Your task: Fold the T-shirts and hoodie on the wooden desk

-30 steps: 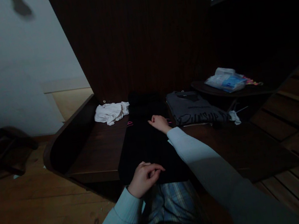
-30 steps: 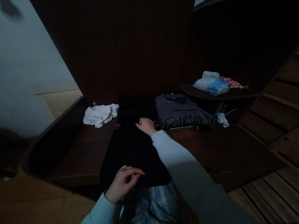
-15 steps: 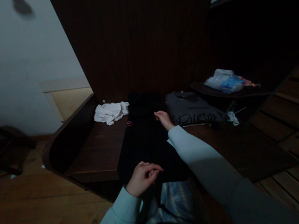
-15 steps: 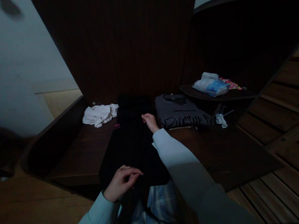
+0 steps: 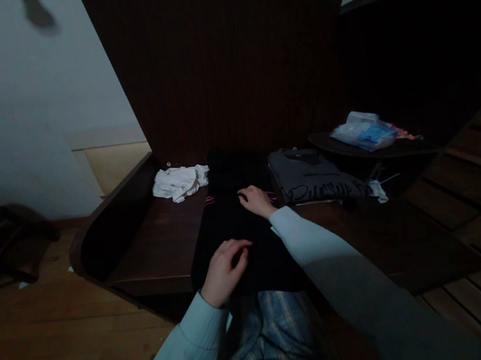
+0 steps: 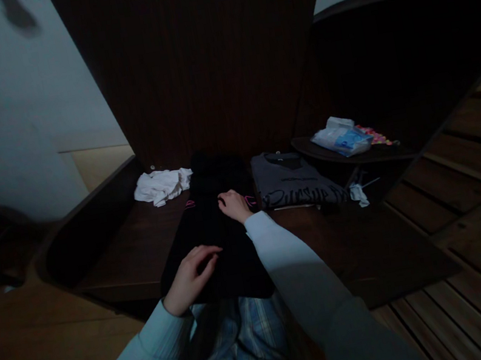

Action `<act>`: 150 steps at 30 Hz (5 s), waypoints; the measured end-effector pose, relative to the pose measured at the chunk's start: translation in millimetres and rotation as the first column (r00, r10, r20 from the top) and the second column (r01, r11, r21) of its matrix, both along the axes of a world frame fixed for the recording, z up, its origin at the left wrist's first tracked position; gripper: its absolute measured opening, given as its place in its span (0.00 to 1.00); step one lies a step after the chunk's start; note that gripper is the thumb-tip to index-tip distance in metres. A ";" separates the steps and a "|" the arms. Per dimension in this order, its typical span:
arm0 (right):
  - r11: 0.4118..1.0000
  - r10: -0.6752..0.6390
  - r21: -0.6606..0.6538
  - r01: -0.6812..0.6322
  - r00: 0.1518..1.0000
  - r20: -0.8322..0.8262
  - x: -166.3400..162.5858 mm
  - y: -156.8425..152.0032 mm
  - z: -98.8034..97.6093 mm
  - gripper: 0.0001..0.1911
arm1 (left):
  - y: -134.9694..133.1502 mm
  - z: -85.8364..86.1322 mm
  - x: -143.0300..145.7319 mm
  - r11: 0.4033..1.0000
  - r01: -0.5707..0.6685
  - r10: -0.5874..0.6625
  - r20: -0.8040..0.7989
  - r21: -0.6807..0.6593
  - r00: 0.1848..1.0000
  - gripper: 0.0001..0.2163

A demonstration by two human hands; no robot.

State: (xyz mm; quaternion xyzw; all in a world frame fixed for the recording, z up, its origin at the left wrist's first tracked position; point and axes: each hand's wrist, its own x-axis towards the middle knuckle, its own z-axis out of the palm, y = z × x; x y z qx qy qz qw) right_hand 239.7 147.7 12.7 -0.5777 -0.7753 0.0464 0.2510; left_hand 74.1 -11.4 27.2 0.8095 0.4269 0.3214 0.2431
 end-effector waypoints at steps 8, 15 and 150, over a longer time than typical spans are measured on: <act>0.993 0.116 -0.010 -0.117 0.973 0.198 -2.8 -6.5 0.3 0.19 | 21.5 -20.3 10.2 0.994 0.054 -0.010 -0.408 0.097 0.913 0.20; 0.971 0.237 -0.076 -0.225 0.939 0.249 12.2 -37.1 -14.4 0.26 | 20.7 -18.1 9.5 0.994 0.054 -0.004 -0.447 0.099 0.895 0.22; 0.963 -0.229 0.022 0.269 0.858 -0.459 96.2 -86.0 -21.0 0.05 | 129.4 -27.4 -55.6 0.934 -0.353 0.351 0.047 0.061 0.935 0.12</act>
